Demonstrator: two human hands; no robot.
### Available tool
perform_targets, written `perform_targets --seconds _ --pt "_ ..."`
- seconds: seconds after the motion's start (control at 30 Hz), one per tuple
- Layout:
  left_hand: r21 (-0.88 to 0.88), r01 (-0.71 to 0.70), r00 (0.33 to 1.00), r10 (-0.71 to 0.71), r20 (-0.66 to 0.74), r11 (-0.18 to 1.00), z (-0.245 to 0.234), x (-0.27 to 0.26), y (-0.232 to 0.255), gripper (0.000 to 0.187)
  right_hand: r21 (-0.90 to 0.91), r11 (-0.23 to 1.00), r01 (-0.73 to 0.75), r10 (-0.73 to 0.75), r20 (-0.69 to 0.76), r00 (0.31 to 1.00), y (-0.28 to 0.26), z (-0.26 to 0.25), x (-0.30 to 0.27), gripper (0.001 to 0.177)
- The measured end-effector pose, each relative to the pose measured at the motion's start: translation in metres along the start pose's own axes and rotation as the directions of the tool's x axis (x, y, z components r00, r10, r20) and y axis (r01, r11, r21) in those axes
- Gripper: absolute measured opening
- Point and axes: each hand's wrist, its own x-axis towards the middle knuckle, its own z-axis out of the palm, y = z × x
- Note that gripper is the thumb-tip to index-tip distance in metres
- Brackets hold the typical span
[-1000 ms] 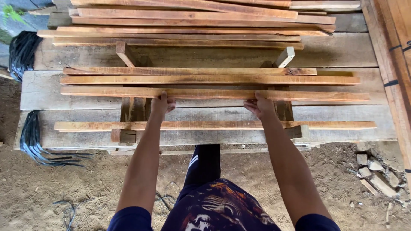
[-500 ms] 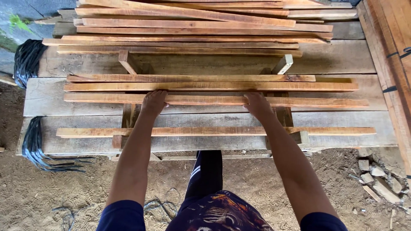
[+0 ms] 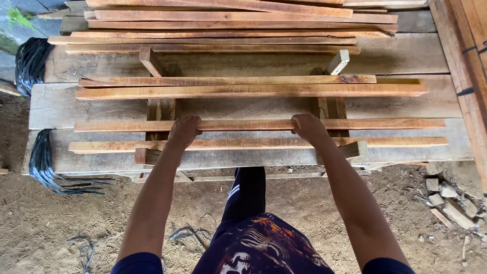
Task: Bundling multiple wooden slats together and securing them with a black rubber strap.
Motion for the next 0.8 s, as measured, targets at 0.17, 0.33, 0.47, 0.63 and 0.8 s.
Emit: perform_targets --seconds 0.17,0.33,0.47,0.63,0.8 --pt "-0.128 0.084 0.983 -0.061 0.175 0.988 -0.074 -0.020 0.034 0.058 0.021 0.999 0.032 -0.034 0.077 0.996 -0.026 -0.044 -0.028 0.057" --pt "-0.144 0.156 0.954 -0.111 0.280 0.977 -0.110 -0.047 0.062 0.072 0.079 0.997 -0.024 0.013 0.141 0.990 -0.026 -0.038 -0.041 0.075" --pt "-0.165 0.182 0.950 -0.130 0.284 0.969 -0.107 -0.055 0.064 0.073 0.039 0.999 -0.035 0.028 0.165 0.986 -0.026 -0.031 -0.051 0.074" --pt "-0.133 0.176 0.928 -0.119 0.354 0.975 -0.129 -0.050 0.084 0.097 0.006 1.000 0.019 -0.019 0.226 0.974 -0.071 -0.068 -0.077 0.094" --pt "-0.076 -0.031 0.933 0.056 0.355 0.997 -0.089 -0.010 0.134 0.091 0.000 0.967 0.255 -0.252 0.134 0.958 -0.129 -0.053 -0.075 0.092"
